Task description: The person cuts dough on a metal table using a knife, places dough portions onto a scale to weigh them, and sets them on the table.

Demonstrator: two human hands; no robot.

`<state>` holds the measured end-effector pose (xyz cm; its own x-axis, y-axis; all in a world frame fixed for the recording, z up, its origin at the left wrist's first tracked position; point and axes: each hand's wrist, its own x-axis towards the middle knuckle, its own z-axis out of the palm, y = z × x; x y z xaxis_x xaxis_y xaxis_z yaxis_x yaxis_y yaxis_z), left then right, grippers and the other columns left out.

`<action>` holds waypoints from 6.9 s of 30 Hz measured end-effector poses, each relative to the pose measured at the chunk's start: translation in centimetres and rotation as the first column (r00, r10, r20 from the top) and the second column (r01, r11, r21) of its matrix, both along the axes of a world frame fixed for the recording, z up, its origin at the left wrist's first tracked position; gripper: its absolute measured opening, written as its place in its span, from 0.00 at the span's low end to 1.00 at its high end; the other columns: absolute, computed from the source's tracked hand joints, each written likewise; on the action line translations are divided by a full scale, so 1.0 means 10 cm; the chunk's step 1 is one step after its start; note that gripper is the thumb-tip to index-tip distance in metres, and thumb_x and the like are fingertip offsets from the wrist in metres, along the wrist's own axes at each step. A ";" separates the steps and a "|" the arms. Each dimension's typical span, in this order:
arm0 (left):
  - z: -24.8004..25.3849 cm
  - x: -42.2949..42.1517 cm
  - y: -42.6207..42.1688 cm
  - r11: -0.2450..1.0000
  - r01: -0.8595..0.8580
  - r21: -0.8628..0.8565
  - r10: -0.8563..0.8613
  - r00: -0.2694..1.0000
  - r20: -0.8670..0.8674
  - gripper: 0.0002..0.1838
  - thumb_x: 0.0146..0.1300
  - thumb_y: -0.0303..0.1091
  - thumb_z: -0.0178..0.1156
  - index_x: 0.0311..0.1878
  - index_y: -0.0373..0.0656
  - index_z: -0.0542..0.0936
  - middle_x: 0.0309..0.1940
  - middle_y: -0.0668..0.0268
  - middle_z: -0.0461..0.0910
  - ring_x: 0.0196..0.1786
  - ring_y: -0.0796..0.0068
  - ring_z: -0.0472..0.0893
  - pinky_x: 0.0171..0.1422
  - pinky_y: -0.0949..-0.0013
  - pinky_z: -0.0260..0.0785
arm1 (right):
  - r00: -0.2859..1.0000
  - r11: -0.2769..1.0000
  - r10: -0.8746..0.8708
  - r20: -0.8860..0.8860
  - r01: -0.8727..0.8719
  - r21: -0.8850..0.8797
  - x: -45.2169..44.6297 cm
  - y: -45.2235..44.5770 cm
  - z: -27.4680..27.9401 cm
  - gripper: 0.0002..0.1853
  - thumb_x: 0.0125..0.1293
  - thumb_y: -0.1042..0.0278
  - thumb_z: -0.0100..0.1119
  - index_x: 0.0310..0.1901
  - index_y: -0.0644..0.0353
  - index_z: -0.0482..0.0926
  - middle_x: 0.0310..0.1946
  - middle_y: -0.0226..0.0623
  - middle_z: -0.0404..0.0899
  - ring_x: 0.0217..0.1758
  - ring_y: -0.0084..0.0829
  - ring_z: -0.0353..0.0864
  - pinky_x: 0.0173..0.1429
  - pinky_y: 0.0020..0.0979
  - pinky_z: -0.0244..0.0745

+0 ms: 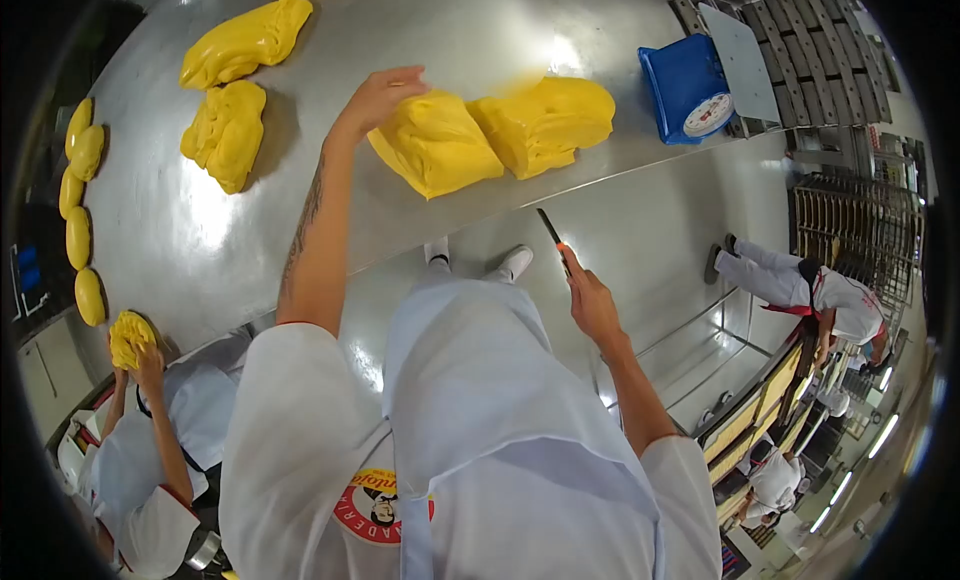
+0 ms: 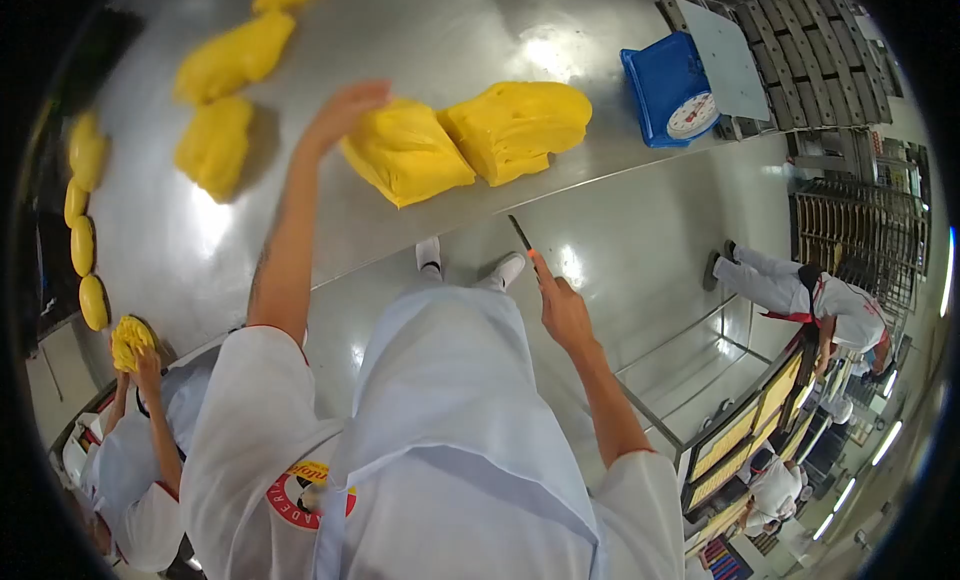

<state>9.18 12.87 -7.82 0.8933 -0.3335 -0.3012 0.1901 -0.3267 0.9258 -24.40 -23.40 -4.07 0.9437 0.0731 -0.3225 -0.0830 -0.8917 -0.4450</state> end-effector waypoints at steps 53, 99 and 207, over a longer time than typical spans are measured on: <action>3.47 0.14 -5.24 0.831 -0.130 -0.541 0.334 0.894 0.298 0.17 0.54 0.25 0.66 0.48 0.34 0.80 0.39 0.62 0.83 0.38 0.70 0.84 0.44 0.67 0.78 | 0.122 -0.288 -0.832 -0.542 0.739 0.609 -1.32 -4.80 -1.66 0.28 0.79 0.70 0.43 0.77 0.41 0.56 0.24 0.30 0.68 0.18 0.26 0.71 0.20 0.33 0.75; -0.05 -0.55 -3.28 0.419 -0.431 0.799 -0.040 0.871 0.490 0.38 0.69 0.61 0.55 0.71 0.39 0.72 0.70 0.36 0.66 0.73 0.39 0.66 0.76 0.49 0.58 | 0.048 -0.390 -0.653 -0.756 0.834 0.390 -1.58 -4.84 -2.55 0.27 0.79 0.67 0.45 0.77 0.47 0.55 0.22 0.32 0.68 0.18 0.28 0.71 0.22 0.38 0.75; 1.18 0.46 -5.06 0.717 -0.441 -0.540 0.587 0.800 0.125 0.14 0.62 0.25 0.66 0.51 0.32 0.86 0.39 0.60 0.87 0.38 0.74 0.86 0.44 0.72 0.81 | 0.871 0.992 0.103 0.480 -0.055 -0.112 2.05 -3.45 1.40 0.41 0.64 0.79 0.58 0.78 0.38 0.60 0.30 0.55 0.80 0.34 0.55 0.82 0.39 0.51 0.75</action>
